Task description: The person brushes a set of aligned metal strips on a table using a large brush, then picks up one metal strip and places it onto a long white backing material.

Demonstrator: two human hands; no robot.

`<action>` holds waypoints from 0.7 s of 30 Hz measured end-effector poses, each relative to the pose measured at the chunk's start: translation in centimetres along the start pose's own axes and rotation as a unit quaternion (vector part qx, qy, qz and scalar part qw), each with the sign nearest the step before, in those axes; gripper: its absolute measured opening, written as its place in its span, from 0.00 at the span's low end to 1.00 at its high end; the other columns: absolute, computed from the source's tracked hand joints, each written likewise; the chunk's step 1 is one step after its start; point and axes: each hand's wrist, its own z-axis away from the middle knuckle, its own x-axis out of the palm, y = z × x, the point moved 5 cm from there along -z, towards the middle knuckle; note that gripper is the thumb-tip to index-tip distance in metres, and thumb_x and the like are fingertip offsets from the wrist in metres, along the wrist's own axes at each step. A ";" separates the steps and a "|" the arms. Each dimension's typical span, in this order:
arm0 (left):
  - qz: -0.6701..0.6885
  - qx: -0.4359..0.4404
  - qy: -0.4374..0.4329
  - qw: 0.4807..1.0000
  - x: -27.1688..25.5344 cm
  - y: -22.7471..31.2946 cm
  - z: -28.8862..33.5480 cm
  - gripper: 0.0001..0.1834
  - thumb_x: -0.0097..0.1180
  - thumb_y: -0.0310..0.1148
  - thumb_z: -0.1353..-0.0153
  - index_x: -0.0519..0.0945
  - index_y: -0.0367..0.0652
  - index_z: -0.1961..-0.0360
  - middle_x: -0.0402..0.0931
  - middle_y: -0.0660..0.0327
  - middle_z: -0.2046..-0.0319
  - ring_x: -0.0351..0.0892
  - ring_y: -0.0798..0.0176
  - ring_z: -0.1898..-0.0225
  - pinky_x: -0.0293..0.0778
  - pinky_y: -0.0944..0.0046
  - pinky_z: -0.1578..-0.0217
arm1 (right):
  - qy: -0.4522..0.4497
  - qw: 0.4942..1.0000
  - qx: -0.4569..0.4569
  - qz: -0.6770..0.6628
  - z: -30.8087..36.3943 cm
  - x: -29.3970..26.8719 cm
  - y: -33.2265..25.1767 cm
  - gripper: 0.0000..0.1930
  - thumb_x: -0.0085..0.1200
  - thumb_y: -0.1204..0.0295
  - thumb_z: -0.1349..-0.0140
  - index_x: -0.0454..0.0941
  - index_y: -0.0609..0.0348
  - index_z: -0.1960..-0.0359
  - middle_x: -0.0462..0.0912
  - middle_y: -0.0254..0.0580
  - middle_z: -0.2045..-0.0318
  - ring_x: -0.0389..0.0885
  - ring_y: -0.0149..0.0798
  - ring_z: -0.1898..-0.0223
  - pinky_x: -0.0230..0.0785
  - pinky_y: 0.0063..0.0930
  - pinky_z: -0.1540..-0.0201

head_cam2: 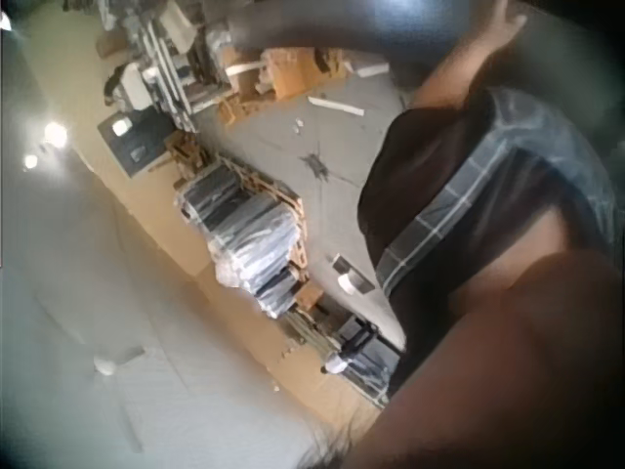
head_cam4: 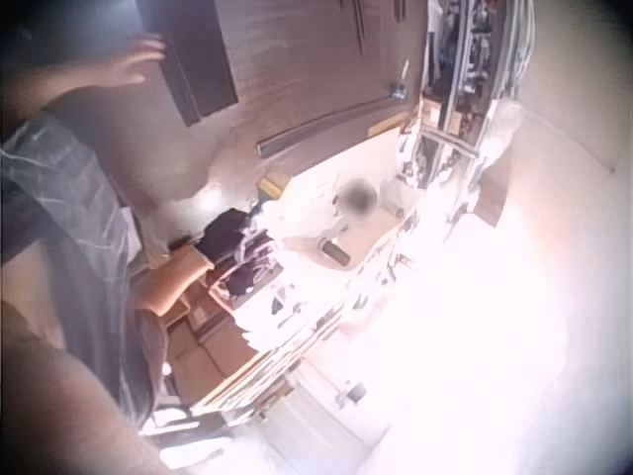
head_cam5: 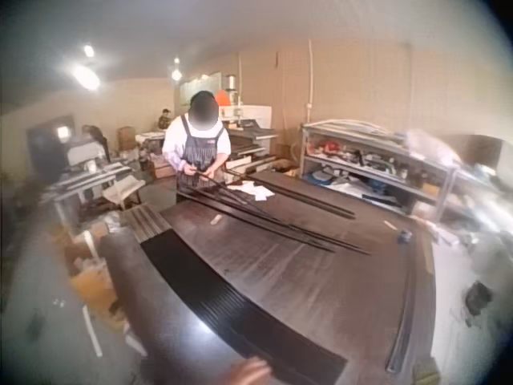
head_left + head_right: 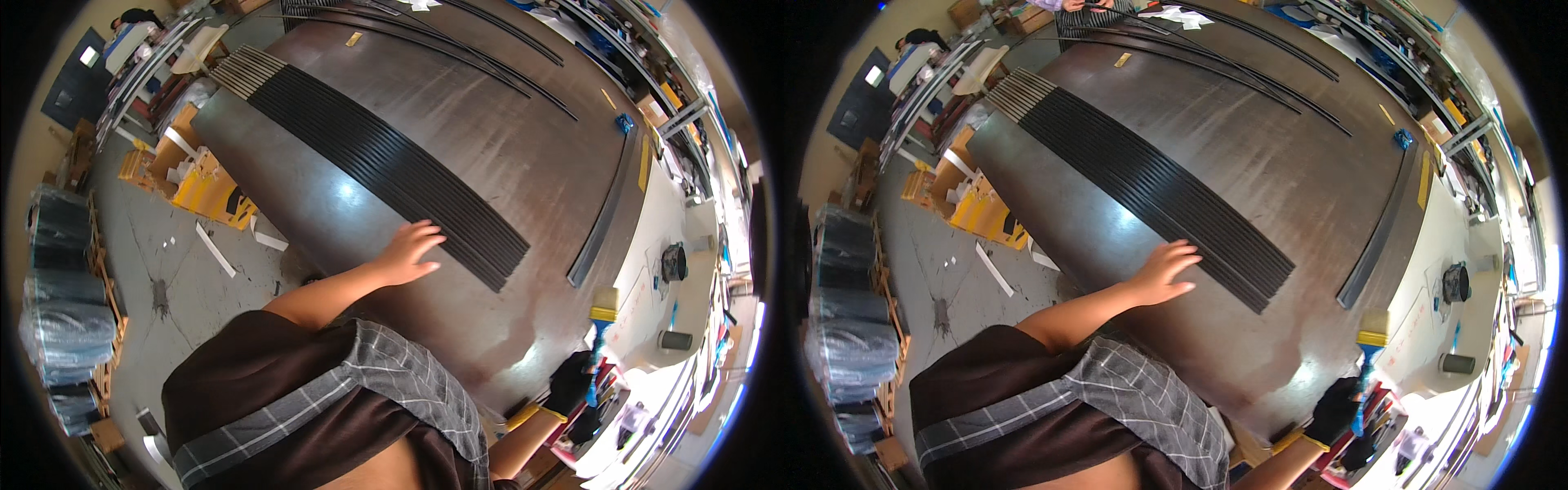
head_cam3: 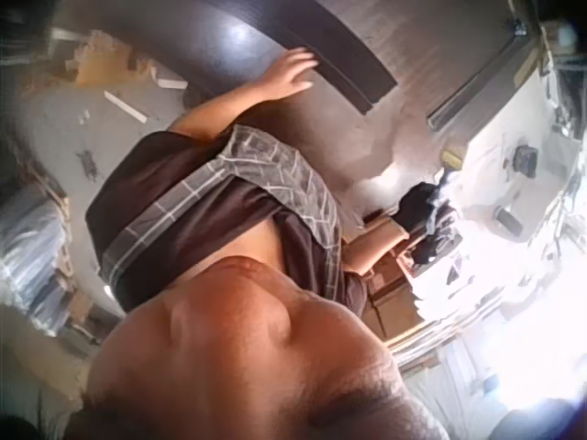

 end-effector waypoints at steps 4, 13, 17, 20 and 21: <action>-0.118 -0.104 0.072 0.985 -12.1 -10.3 11.4 0.22 0.63 0.35 0.50 0.76 0.41 0.53 0.70 0.52 0.48 0.64 0.45 0.41 0.61 0.49 0.43 | 0.046 0.993 0.033 -0.105 8.7 4.6 17.6 0.14 0.60 0.72 0.44 0.76 0.55 0.55 0.79 0.37 0.61 0.75 0.36 0.56 0.68 0.30 0.48; -0.197 -0.186 0.140 0.952 -27.6 -26.5 20.7 0.22 0.59 0.36 0.44 0.73 0.43 0.48 0.64 0.50 0.41 0.55 0.41 0.35 0.53 0.44 0.38 | -0.009 0.992 0.123 0.012 9.5 17.3 52.0 0.20 0.58 0.66 0.40 0.66 0.54 0.50 0.69 0.32 0.68 0.68 0.32 0.66 0.66 0.29 0.61; -0.268 -0.153 0.108 0.945 -30.9 -33.0 14.7 0.22 0.54 0.41 0.41 0.72 0.43 0.47 0.63 0.49 0.40 0.56 0.44 0.35 0.52 0.43 0.37 | 0.111 0.990 0.083 -0.001 7.2 18.1 54.7 0.19 0.54 0.71 0.38 0.66 0.53 0.46 0.72 0.37 0.65 0.72 0.38 0.64 0.69 0.34 0.58; -0.306 -0.167 0.088 0.933 -33.4 -37.6 11.3 0.23 0.51 0.42 0.38 0.72 0.40 0.45 0.65 0.50 0.41 0.59 0.45 0.37 0.53 0.44 0.38 | 0.073 0.996 0.011 0.045 4.4 14.6 50.8 0.11 0.48 0.71 0.34 0.69 0.51 0.51 0.71 0.36 0.66 0.69 0.35 0.63 0.65 0.31 0.53; -0.317 -0.189 0.069 0.927 -34.5 -39.1 11.1 0.23 0.49 0.43 0.37 0.71 0.40 0.45 0.65 0.50 0.41 0.61 0.47 0.38 0.55 0.47 0.38 | 0.078 0.996 -0.015 0.043 4.0 15.6 49.8 0.07 0.44 0.68 0.31 0.68 0.52 0.54 0.68 0.35 0.68 0.66 0.34 0.64 0.63 0.30 0.54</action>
